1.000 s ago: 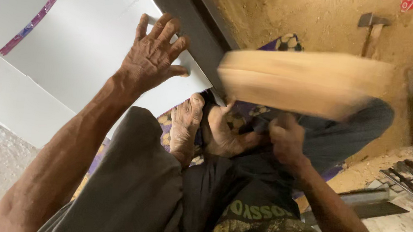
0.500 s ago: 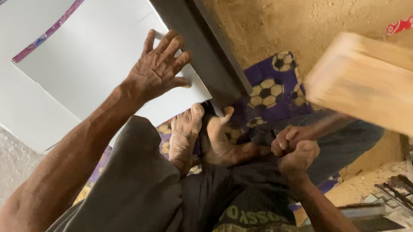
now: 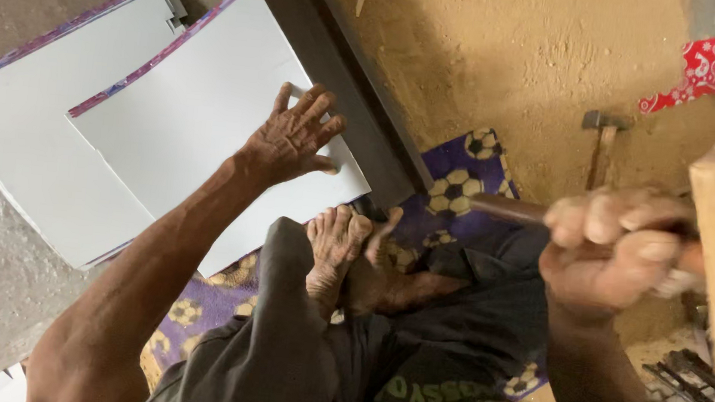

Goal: The person sits on the floor and bends white sheet metal panels by hand over a heavy metal angle bar, tapping the edge with a wooden mallet to fold the sheet. They finish a panel, set it aside, and begin bending another sheet the same way.

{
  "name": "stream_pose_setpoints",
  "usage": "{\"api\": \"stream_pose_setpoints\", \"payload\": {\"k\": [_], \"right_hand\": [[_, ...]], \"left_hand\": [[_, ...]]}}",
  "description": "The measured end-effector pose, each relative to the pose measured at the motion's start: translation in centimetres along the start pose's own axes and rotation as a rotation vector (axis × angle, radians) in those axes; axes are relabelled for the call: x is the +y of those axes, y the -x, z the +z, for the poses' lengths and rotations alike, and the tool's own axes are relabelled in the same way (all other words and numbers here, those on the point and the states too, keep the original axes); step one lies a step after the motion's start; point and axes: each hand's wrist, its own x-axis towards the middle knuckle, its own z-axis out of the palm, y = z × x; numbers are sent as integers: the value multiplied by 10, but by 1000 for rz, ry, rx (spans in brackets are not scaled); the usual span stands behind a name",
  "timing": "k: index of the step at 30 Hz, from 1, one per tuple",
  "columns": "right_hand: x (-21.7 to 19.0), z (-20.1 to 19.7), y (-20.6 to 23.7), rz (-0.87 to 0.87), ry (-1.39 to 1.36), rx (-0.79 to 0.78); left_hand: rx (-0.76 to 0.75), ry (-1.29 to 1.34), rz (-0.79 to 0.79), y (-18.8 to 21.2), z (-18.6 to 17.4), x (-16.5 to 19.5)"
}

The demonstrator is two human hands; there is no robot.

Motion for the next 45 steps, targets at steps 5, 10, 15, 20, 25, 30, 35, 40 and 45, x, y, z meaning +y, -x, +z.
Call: {"api": "stream_pose_setpoints", "payload": {"k": [5, 10, 15, 20, 25, 30, 35, 40, 45], "right_hand": [[97, 32, 14, 105, 191, 36], [175, 40, 58, 405, 894, -82], [155, 38, 13, 794, 708, -121], [180, 77, -50, 783, 521, -92], [205, 94, -79, 879, 534, -249], [220, 94, -83, 969, 482, -237], [213, 103, -89, 865, 583, -331], [194, 107, -82, 173, 449, -157], [217, 102, -91, -171, 511, -89]], "left_hand": [[25, 29, -5, 4, 3, 2], [385, 397, -256, 0, 6, 3], [932, 658, -795, -36, 11, -11], [1035, 630, -801, -52, 18, -27], [1101, 683, -754, -46, 19, -29], [1152, 638, -726, -47, 20, -30], [1193, 633, -688, -50, 22, -31], [1179, 608, -711, -51, 24, -32], [1190, 635, -713, -54, 24, -32]]}}
